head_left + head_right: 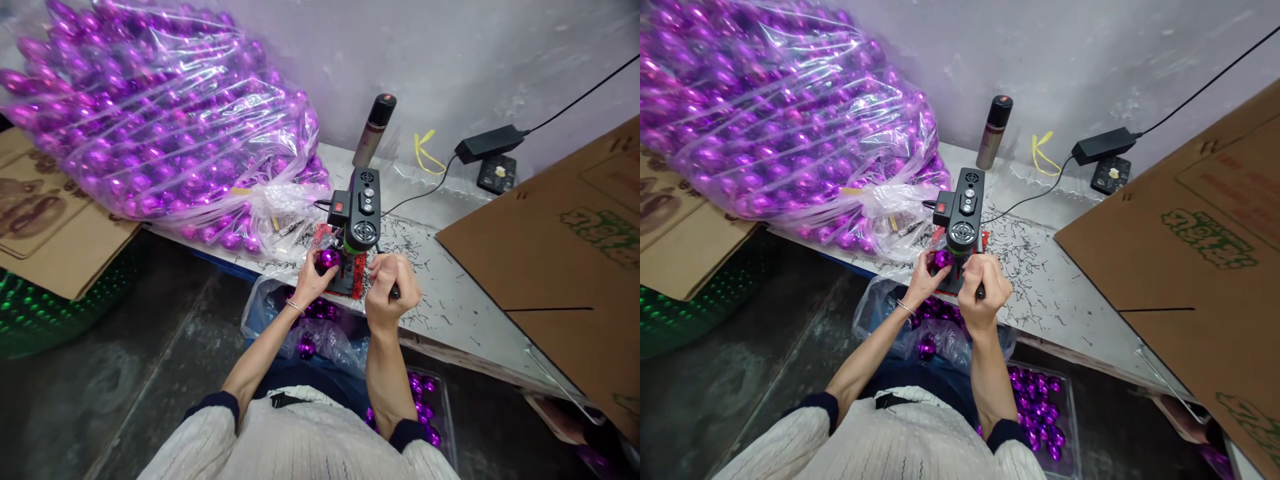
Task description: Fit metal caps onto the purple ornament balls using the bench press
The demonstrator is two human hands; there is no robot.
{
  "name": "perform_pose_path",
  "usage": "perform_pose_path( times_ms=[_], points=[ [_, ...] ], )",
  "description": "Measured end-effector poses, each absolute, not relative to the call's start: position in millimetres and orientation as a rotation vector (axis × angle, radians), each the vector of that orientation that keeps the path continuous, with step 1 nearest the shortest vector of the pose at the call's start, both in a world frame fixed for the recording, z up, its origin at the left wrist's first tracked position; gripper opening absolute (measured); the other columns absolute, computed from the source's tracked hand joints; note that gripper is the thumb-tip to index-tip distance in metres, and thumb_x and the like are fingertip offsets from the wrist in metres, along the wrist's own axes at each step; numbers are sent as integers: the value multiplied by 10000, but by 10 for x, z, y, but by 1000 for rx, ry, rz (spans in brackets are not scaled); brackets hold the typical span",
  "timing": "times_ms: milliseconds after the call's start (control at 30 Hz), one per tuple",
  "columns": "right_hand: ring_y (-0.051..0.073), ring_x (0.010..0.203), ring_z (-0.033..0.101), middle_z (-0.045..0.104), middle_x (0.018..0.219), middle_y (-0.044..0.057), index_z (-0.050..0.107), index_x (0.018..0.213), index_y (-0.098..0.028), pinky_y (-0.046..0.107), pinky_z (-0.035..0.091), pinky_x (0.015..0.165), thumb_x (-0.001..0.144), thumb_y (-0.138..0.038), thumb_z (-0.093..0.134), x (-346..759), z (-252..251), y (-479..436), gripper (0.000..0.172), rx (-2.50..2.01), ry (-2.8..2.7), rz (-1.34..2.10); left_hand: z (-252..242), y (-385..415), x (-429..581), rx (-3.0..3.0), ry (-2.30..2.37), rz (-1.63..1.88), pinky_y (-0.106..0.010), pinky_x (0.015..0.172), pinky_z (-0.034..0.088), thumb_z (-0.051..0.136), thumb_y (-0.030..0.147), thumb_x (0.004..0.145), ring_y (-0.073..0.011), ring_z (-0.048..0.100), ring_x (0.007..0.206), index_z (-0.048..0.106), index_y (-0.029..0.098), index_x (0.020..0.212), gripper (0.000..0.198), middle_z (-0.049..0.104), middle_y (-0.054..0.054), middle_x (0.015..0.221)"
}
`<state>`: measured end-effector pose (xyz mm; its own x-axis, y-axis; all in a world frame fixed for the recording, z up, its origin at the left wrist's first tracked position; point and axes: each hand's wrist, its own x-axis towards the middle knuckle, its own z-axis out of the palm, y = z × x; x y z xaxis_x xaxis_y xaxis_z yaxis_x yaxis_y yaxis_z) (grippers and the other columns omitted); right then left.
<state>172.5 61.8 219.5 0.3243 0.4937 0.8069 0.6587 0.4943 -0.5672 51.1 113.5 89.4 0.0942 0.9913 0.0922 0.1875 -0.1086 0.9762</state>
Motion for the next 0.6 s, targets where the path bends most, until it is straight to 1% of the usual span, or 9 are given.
perform_pose_path(
  times_ms=[133,233,400,500,600],
  points=[
    [110,632,579,554,651,-28,516,713,-222,270,443,607,984,-153,480,1742,2170,603,282,-1142,-1347,-160,852,1178,547,1735,1313,1118,-462,1009,520,823,355,816,-286,681,1112,542,207,1252,539,693,-112,1198],
    [116,646,593,567,665,-25,537,731,-222,275,455,622,982,-159,477,1751,2145,597,266,-1144,-1358,-162,767,1181,541,1861,1289,1146,-465,1019,515,814,419,839,-296,676,1135,545,199,1284,565,695,-125,1216],
    [119,654,595,582,677,-23,537,734,-225,280,458,635,975,-141,476,1758,2118,585,262,-1123,-1366,-164,649,1201,491,2091,1100,1182,-510,1072,481,723,530,902,-329,637,1248,505,187,1428,666,666,-180,1330],
    [130,662,602,591,675,-15,537,735,-228,293,460,643,976,-141,472,1763,2115,573,264,-1133,-1379,-170,655,1236,457,2146,983,1160,-526,1089,469,680,552,924,-337,615,1288,512,182,1443,659,649,-197,1364],
    [142,663,611,595,669,-8,549,742,-230,306,467,645,978,-160,466,1770,2108,560,260,-1155,-1392,-166,691,1270,447,2128,951,1091,-532,1104,464,697,545,913,-340,602,1310,519,194,1448,665,634,-194,1393]
  ],
)
